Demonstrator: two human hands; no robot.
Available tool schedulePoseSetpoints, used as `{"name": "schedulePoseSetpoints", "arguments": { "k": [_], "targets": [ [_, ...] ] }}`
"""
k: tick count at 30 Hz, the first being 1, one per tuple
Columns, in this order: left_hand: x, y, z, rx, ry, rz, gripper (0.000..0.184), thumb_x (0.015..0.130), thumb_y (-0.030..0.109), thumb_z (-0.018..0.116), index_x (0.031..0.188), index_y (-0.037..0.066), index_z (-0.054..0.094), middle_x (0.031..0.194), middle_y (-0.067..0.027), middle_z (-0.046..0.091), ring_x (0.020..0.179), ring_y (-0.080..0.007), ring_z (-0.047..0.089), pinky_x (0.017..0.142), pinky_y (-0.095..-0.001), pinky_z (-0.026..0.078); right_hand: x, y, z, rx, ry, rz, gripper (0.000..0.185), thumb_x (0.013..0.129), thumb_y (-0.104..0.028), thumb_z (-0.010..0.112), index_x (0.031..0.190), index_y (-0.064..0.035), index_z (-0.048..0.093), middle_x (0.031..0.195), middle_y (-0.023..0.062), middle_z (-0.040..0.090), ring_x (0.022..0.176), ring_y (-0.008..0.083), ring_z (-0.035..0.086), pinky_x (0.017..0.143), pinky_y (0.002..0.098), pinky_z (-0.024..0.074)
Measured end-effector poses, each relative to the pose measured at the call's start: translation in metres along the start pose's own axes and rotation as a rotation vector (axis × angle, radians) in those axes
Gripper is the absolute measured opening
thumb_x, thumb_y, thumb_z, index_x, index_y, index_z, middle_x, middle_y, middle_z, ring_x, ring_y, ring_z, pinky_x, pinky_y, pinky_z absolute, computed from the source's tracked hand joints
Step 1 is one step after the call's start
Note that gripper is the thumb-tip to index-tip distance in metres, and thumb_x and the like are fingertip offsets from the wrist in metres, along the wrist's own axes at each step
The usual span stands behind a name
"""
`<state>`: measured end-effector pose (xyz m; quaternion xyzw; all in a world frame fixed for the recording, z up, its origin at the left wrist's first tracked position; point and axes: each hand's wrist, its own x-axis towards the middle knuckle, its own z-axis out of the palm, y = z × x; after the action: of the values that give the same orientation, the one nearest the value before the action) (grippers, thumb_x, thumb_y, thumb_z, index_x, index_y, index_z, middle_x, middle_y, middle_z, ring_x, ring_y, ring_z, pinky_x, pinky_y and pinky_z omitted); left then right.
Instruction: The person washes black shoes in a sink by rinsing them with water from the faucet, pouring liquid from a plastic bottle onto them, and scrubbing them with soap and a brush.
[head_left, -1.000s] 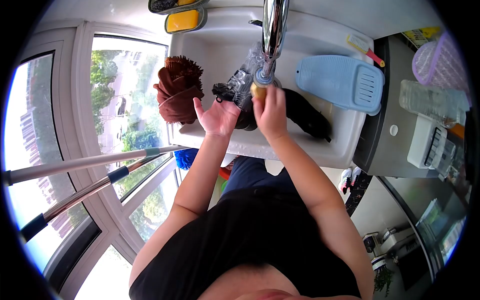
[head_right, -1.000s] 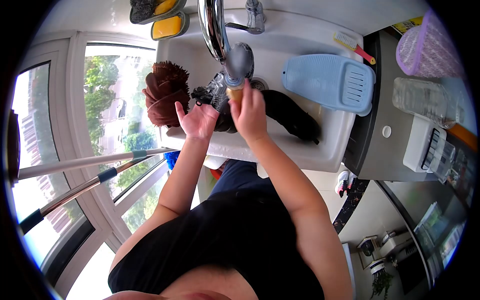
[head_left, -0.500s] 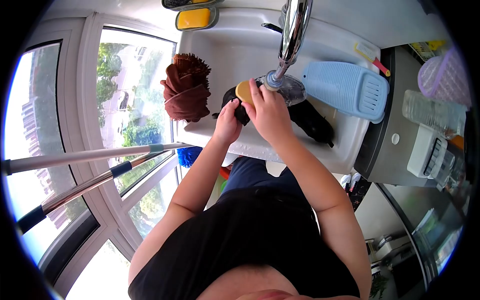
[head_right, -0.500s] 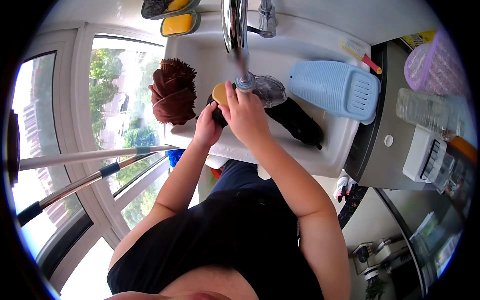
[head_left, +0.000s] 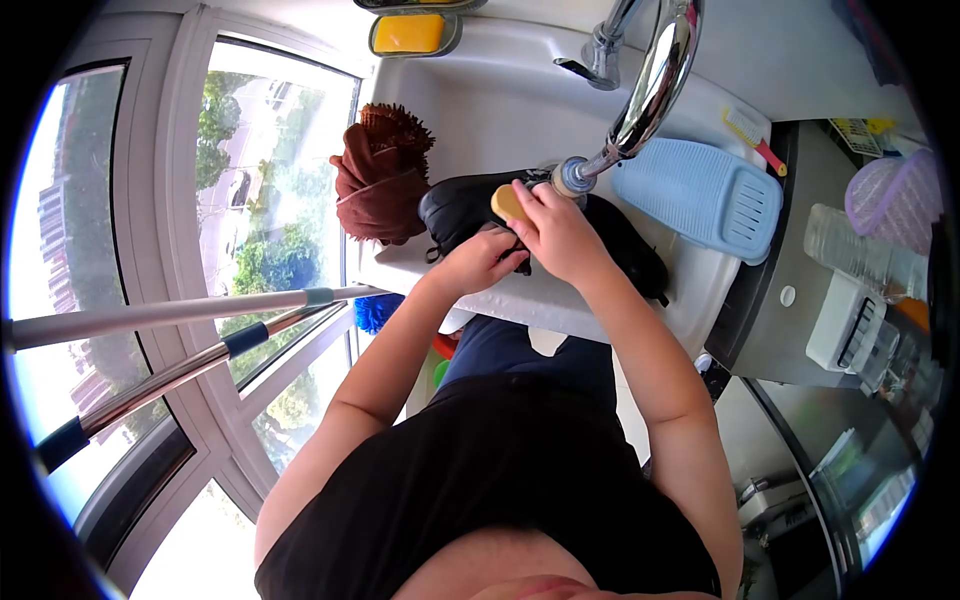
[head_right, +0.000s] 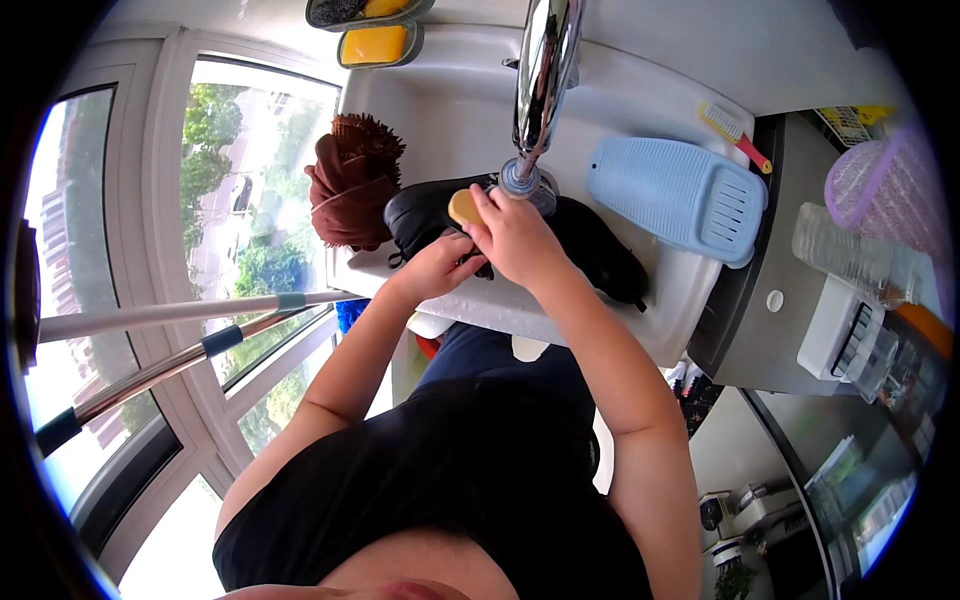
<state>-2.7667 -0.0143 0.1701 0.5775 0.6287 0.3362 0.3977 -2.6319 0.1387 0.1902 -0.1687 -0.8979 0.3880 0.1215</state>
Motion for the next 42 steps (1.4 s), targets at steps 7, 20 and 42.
{"name": "schedulePoseSetpoints", "arguments": {
  "k": [7,20,42],
  "targets": [
    [-0.009,0.004,-0.017,0.192,0.057,0.005,0.022,0.093,0.02,0.07,0.084,0.003,0.059,0.088,-0.0165,0.059,0.091,-0.037,0.055,0.082,-0.0442,0.047,0.03,0.017,0.015,-0.058,0.014,-0.014,0.048,0.095,-0.026,0.067,0.136,-0.002,0.059,0.104,0.0149,0.057,0.091,0.0337,0.06,0.081,0.042,0.0492],
    [-0.024,-0.03,-0.008,0.194,0.083,-0.08,0.021,0.095,0.019,0.066,0.087,0.001,0.059,0.089,-0.0164,0.057,0.094,-0.0368,0.052,0.083,-0.0426,0.046,0.019,0.059,0.087,0.059,0.07,0.188,0.048,0.099,-0.026,0.062,0.139,0.0004,0.054,0.108,0.0181,0.058,0.098,0.0368,0.061,0.086,0.0433,0.0506],
    [0.013,-0.051,-0.006,-1.095,0.795,-1.047,0.046,0.102,0.05,0.048,0.1,0.005,0.058,0.093,-0.0067,0.055,0.081,-0.0185,0.05,0.084,-0.0349,0.045,0.018,0.041,0.107,0.1,0.159,0.171,0.053,0.096,-0.024,0.066,0.141,0.0015,0.052,0.107,0.0191,0.057,0.097,0.0372,0.06,0.085,0.0438,0.0498]
  ]
}}
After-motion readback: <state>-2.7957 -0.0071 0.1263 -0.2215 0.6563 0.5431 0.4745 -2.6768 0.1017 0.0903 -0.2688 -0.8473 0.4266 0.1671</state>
